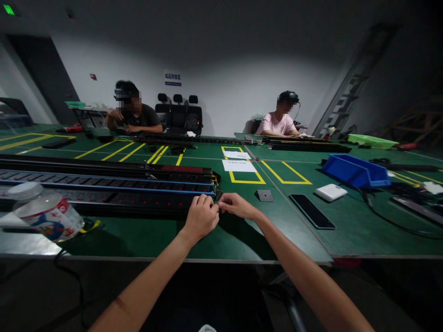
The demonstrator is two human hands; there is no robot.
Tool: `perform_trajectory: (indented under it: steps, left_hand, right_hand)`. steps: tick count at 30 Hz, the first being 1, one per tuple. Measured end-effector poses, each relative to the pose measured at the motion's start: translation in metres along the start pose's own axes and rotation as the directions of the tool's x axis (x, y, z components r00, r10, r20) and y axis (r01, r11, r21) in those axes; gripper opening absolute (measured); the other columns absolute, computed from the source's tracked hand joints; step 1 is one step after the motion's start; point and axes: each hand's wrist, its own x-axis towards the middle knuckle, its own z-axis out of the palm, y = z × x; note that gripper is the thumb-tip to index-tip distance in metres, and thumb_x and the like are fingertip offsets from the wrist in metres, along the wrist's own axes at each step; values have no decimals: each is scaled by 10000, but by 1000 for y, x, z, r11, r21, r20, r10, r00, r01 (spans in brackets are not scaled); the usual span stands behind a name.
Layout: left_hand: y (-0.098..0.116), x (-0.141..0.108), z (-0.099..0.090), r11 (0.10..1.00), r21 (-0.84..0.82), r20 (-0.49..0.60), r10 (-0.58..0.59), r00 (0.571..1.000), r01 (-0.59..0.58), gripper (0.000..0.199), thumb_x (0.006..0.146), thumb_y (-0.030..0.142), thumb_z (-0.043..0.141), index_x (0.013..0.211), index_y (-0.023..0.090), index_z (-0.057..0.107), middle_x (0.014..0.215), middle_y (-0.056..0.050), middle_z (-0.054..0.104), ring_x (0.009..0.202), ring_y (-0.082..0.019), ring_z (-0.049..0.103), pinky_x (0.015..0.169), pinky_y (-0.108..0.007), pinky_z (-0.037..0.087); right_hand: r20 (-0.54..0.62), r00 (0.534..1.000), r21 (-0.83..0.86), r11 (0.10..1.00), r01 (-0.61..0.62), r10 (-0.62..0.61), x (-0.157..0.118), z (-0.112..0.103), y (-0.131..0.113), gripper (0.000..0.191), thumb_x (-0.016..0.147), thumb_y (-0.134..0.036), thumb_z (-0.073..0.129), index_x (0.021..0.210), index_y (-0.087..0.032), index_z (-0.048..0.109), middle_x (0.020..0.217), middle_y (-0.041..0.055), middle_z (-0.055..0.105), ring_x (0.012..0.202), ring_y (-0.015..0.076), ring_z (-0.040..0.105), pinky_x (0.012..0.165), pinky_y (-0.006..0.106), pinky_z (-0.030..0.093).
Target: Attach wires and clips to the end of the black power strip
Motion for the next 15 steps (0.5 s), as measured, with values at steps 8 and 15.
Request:
perform_trajectory:
  steps: [8, 15]
  left_hand:
    - [0, 0, -4, 999, -17, 2, -36, 999, 36, 135, 868, 292, 601, 873, 185, 682, 999, -97, 585, 1019, -265, 471, 842, -422, 377]
    - [-1, 1, -2, 1000, -31, 1, 6, 1000, -6, 132, 880, 266, 584, 865, 176, 680, 970, -94, 594, 1004, -260, 481, 841, -415, 378]
  right_hand:
    - [-56, 996, -145, 988, 61, -70, -5, -8, 5, 241, 856, -307, 609, 986, -145, 731, 855, 56, 719, 673, 143, 582, 607, 242, 439]
    - [-130, 979, -281, 952, 117, -159, -2, 0, 12, 168, 848, -171, 593, 939, -166, 734, 935, 57, 741, 815, 169, 638, 753, 271, 472]
